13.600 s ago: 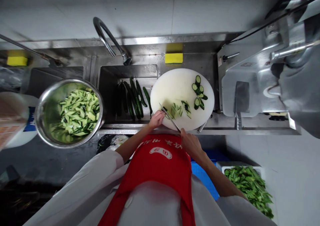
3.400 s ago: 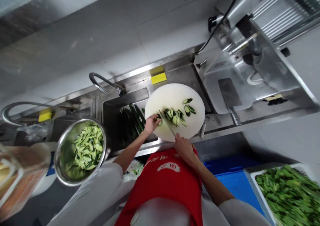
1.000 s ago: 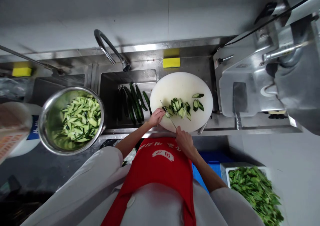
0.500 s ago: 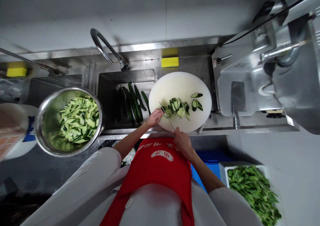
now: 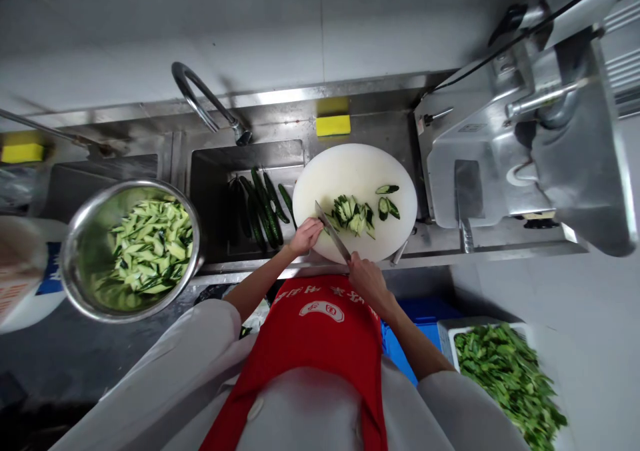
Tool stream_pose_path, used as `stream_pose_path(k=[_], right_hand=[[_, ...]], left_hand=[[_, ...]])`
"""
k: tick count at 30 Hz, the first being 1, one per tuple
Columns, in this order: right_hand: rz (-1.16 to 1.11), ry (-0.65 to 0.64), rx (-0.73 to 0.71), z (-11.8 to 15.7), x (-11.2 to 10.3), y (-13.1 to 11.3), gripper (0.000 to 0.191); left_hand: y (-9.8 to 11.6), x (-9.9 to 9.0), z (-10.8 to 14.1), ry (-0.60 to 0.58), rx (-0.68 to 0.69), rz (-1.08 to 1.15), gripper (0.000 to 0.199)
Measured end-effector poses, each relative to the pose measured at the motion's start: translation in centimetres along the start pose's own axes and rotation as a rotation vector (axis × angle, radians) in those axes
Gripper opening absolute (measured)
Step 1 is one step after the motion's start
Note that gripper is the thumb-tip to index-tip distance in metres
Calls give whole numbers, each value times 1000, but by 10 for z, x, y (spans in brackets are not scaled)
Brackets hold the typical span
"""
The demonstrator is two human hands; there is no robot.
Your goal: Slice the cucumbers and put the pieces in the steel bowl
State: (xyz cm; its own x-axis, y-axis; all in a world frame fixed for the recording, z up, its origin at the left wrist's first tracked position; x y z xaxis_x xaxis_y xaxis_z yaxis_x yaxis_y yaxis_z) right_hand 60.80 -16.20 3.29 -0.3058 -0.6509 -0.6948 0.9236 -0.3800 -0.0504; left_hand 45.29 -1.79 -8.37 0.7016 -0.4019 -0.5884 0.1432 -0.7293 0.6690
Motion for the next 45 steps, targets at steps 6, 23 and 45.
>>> stream_pose_path(k=[6,23,45], right_hand=[[-46,-10,-19,26,-2,23,28],[-251,53,-41,8,14,2,29],[-280,72,16,9,7,18,27]], left_hand=[[-1,-47,-46,300,-189,-72,28],[-52,112,-258,-532,0,-34,20],[17,-34,-45,-329,-829,-361,47]])
Point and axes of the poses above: each hand's wrist, its own z-axis away from the middle knuckle, its own x-axis out of the palm, y = z × x, the point moved 3 cm from there along -z, towards the middle knuckle, and after that the axes turned 5 degrees about x, right-handed, at the moved point
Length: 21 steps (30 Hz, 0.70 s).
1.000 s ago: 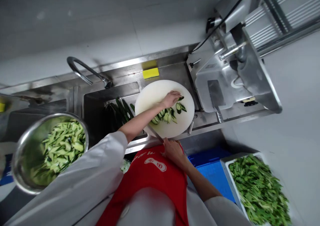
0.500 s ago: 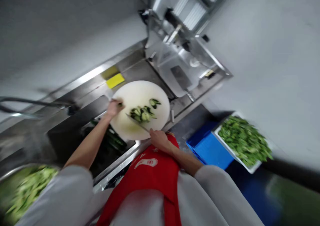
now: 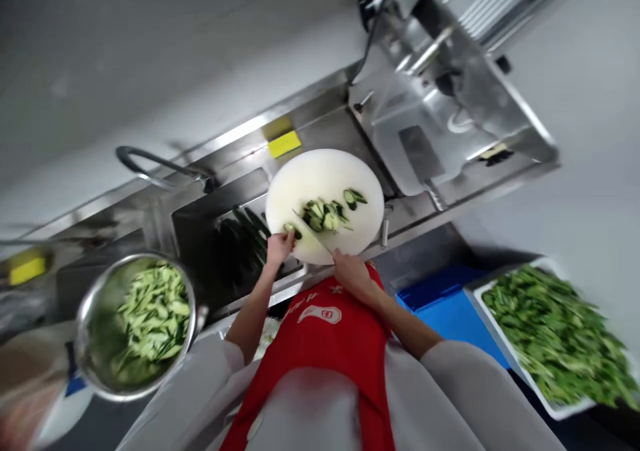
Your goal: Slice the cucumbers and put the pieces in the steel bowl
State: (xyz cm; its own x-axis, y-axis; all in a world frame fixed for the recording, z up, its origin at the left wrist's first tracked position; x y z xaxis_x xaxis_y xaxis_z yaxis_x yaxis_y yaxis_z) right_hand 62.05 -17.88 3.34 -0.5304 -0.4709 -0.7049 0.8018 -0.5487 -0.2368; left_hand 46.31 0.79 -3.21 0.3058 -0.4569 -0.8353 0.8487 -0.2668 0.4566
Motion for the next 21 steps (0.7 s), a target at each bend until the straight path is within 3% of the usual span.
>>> stream_pose_path(k=[2,4,6,7,10,16,18,21], right_hand=[[51,0,-30,-2,2,-5,26],[90,-5,-53,-1,4,-8,27],[114,-3,-50,-1,5,-8,28],[120,1,-40,-1,6,-6,29],[111,11,-14,-2,7,-1,30],[141,13,-50,-4,14,-4,28],[163,0,-59,-4,14,-6,27],[190,-9,-64,-1,10,-6,26]], left_hand=[[-6,-3,2,180,94,75,38],[-9,-10,3,258,350,105,26],[-11,-15,1,175,590,78,25],[-13,-17,-1,114,643,48,27],[-18,-17,-7,40,527,32,25],[-11,18,9,166,206,364,13],[-8,25,15,251,229,378,13],[-4,27,16,311,418,309,16]])
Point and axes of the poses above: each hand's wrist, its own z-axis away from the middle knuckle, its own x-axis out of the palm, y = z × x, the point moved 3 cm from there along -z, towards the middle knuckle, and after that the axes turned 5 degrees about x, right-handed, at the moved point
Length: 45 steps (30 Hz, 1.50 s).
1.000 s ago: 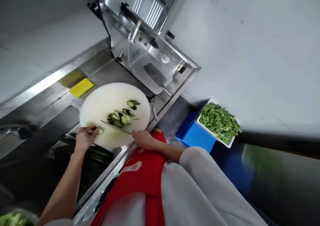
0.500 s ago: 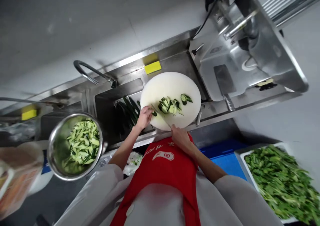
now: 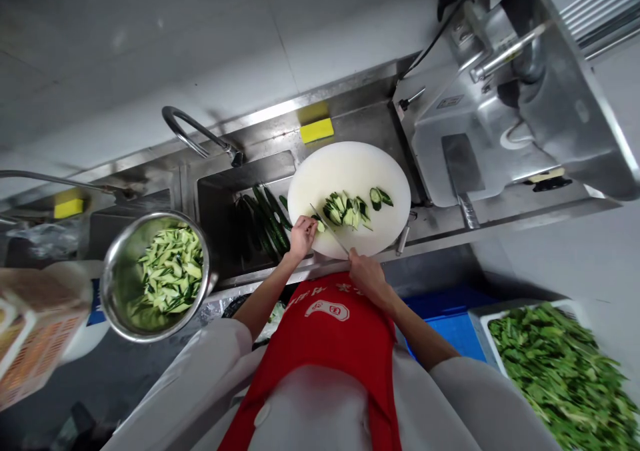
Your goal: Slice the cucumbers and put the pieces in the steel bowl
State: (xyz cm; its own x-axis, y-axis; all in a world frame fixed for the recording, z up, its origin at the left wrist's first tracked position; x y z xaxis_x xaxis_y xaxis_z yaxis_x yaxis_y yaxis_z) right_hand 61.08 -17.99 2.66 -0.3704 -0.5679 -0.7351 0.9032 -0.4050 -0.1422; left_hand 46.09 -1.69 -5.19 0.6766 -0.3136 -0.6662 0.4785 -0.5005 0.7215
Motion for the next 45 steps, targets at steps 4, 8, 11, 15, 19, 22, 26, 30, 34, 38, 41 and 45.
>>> stream_pose_path(k=[4,8,11,15,19,22,26,30,34,38,41,45], right_hand=[[57,25,-33,8,-7,0,28],[98,6,-26,8,-9,-5,31],[117,10,-43,6,-10,-8,31],[110,7,-43,6,-14,-9,28],[107,2,-42,5,-14,-11,28],[102,-22,-14,2,-11,-13,27],[114,-11,-12,2,-13,-15,28],[110,17,-26,8,-17,-18,29],[115,-2,-9,10,-16,-20,30],[110,-12,2,11,-18,-22,29],[109,-43,16,12,-18,-21,27],[92,-18,-1,10,-14,-21,26]], left_hand=[[-2,1,-3,-77,175,-76,22],[-7,2,-2,-49,226,-75,24],[-11,4,1,-24,235,-49,25],[-15,6,3,-15,234,-38,25],[-15,7,4,0,227,-15,26],[-17,4,5,6,209,33,26],[-22,-1,4,-27,227,82,26],[-26,-2,3,-72,264,48,26],[-24,-1,2,-90,308,20,28],[-22,-2,1,-80,309,11,27],[-21,-3,1,-77,299,7,28],[-22,-3,3,-88,269,26,29]])
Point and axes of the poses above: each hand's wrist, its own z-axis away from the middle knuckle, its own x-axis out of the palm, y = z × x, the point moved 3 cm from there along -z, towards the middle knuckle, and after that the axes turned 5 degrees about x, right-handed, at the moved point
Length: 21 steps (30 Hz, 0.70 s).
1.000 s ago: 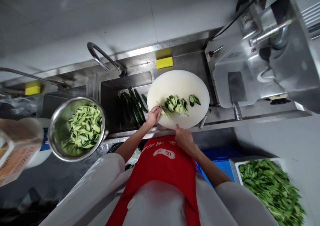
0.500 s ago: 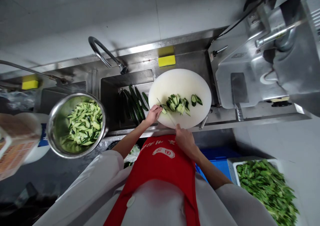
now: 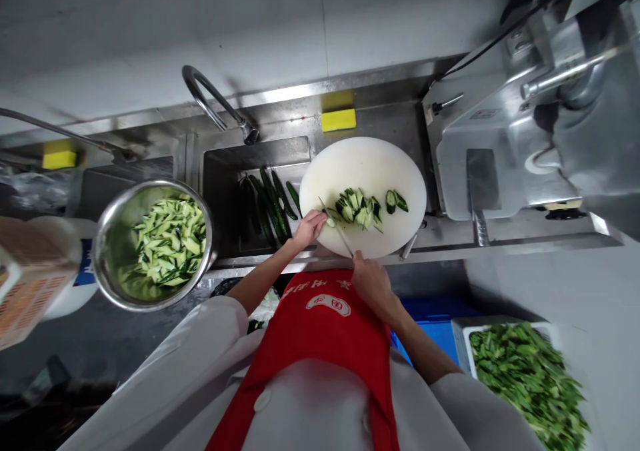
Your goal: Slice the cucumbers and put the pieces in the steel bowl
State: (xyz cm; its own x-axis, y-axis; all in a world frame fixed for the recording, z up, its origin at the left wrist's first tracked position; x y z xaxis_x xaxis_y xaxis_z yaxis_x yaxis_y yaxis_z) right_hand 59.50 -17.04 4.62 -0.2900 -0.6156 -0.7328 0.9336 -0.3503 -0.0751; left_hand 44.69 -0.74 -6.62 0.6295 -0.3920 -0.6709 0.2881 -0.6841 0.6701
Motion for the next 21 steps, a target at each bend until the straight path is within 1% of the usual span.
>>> stream_pose_path(k=[3,6,9,13,17,21], right_hand=[[-36,-17,26,-9,8,-1,28],[-53,-17,40,-15,11,-2,29],[-45,-6,25,-12,8,-3,30],[-17,14,22,-5,1,-6,30],[-10,-20,36,-4,3,-7,28],[-15,9,24,-3,6,-7,29]], left_hand=[[-3,0,3,8,-19,32,29],[-8,1,5,23,9,50,29],[-11,1,6,22,46,55,29],[-12,2,7,15,45,43,31],[-10,2,6,31,64,51,32],[-10,2,6,27,52,71,33]])
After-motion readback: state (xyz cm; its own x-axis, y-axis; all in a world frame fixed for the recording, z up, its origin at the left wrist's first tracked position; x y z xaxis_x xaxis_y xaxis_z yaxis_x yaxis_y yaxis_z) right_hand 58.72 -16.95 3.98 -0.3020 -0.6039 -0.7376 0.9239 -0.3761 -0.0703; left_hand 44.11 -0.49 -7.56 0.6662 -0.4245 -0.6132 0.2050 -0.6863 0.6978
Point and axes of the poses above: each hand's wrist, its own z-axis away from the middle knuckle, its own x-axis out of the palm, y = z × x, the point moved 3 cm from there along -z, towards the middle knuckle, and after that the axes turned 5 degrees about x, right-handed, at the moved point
